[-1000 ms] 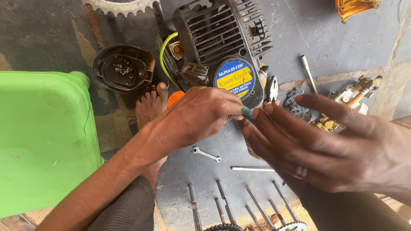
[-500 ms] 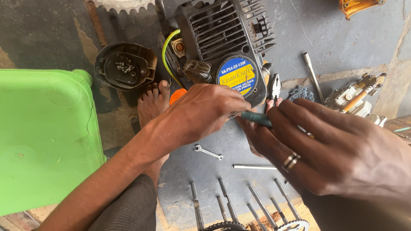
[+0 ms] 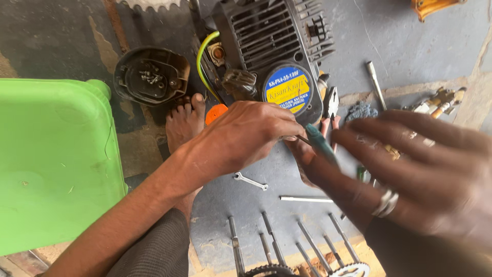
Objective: The person works on a small engine placed on a yellow container, using a screwdriver to tighten screws on the engine casing. They also handle a large metal sprocket and various small parts, placing them into a black container.
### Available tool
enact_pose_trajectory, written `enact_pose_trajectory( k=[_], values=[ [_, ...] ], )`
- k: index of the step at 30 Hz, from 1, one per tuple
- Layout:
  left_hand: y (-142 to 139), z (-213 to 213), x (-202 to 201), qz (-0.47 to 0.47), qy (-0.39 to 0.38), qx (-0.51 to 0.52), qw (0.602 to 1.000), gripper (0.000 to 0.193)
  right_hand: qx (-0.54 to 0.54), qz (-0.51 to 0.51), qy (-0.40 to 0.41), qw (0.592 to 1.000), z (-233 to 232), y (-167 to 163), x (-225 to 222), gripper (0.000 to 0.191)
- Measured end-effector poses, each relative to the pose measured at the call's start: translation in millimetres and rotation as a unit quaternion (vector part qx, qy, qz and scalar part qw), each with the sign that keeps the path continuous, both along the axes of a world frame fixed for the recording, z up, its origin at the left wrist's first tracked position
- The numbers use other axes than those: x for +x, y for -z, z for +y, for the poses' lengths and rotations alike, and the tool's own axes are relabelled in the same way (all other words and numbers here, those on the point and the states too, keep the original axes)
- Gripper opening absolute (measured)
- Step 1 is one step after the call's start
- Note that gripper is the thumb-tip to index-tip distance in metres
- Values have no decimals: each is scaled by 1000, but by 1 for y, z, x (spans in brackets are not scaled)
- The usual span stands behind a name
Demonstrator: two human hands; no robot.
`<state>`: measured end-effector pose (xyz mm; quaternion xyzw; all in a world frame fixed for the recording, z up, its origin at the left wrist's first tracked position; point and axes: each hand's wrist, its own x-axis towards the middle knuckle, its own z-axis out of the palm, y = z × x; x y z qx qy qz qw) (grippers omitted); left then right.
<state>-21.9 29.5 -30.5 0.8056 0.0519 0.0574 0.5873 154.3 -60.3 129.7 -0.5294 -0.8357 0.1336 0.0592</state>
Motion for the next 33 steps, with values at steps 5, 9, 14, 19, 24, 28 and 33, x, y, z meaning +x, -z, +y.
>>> enact_pose_trajectory(
  k=[5, 9, 14, 19, 24, 28, 33],
  values=[
    [0, 0, 0, -17, -5, -12, 1000, 43, -129, -106, 18, 986, -8, -2, 0, 25],
    [1, 0, -2, -21, -8, 9, 1000, 40, -118, -68, -3, 991, -14, 1, 7, 24],
    [3, 1, -1, 3, 0, 18, 1000, 37, 9, -75, -99, 992, -23, 10, 17, 24],
    [2, 1, -1, -13, 1, 13, 1000, 37, -198, -98, 18, 975, -45, 21, 16, 30],
    [2, 1, -3, -6, -5, -12, 1000, 34, 55, -76, -120, 988, -28, 13, 20, 23],
    [2, 0, 0, 0, -2, -3, 1000, 35, -80, -134, -60, 986, -17, 17, 8, 27],
    [1, 1, 0, 7, 9, 10, 1000, 31, -58, -35, -24, 997, -52, 20, 28, 21]
  ],
)
